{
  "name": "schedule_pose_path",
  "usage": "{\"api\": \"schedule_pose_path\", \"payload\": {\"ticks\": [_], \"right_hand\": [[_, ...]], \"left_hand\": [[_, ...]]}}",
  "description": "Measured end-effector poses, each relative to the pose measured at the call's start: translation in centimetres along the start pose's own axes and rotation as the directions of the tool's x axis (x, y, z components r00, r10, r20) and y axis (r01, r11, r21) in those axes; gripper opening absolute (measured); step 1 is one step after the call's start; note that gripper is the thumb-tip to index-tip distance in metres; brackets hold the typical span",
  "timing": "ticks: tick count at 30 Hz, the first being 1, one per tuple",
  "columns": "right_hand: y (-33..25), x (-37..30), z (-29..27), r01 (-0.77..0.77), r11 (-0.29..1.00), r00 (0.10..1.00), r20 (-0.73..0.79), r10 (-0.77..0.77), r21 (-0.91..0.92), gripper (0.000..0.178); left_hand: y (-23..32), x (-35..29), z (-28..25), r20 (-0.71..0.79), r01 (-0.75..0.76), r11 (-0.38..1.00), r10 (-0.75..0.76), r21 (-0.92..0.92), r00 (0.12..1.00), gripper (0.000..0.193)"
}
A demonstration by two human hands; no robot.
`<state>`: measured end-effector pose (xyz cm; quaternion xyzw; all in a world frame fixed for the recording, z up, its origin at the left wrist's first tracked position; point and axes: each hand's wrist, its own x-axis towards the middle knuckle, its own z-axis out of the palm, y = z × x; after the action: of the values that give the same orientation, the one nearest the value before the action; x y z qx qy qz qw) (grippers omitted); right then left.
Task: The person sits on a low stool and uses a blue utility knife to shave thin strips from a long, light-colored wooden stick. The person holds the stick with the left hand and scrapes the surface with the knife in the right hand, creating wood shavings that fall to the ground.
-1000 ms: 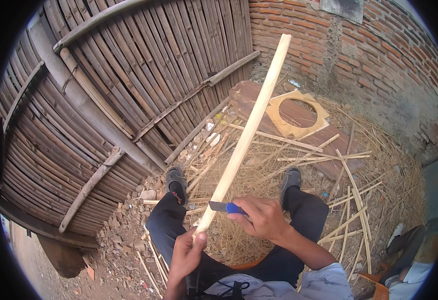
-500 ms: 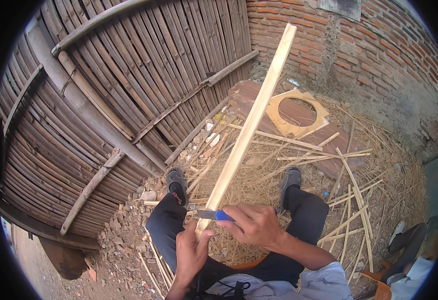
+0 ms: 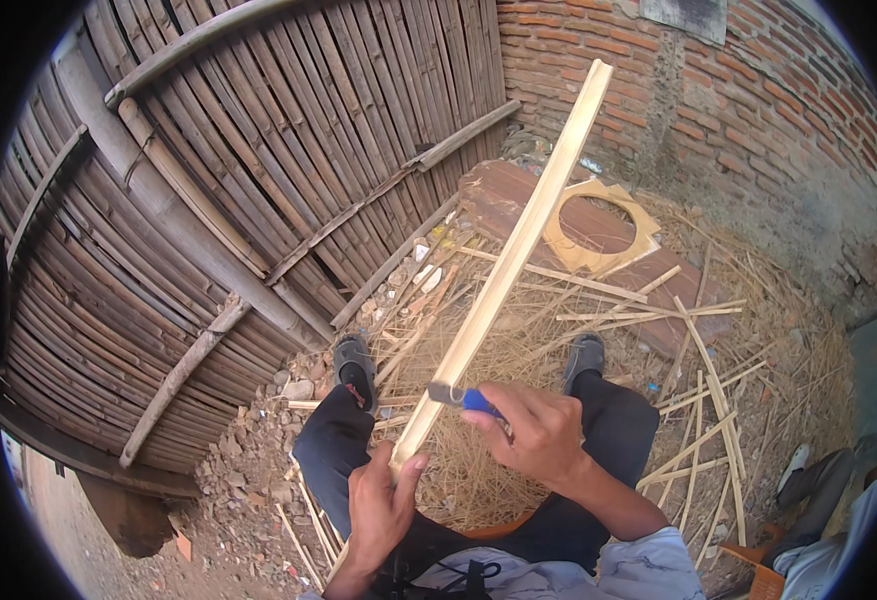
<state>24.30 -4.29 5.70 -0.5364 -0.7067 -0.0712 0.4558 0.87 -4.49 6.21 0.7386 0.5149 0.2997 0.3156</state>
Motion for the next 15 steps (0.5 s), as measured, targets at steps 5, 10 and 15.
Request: {"api": "schedule_pose_path", "payload": {"ticks": [5,10,15], "right_hand": [[2.7,1.9,-1.8,-0.139,0.99,0.988,-0.067,0.137,-0.028,0.027],[7.6,4.1,-4.1,-0.343,0.939,0.917,-0.229,0.327,-0.029,0.028],[8.3,3.1,-4.5,-0.327,0.942,0.919,-0.207,0.335,0.075,0.026]], "left_hand": [[-1.3,-1.1,0.0,0.025,0.017,0.999,-0.018,0.04,1.0,0.038],[-2.5,-2.3,-0.3,0.056,0.045,0.998,-0.048,0.051,0.997,0.032],[-3.2,-1.6,-1.1,0.134,0.081,0.991,-0.066,-0.111,0.989,0.034]]}}
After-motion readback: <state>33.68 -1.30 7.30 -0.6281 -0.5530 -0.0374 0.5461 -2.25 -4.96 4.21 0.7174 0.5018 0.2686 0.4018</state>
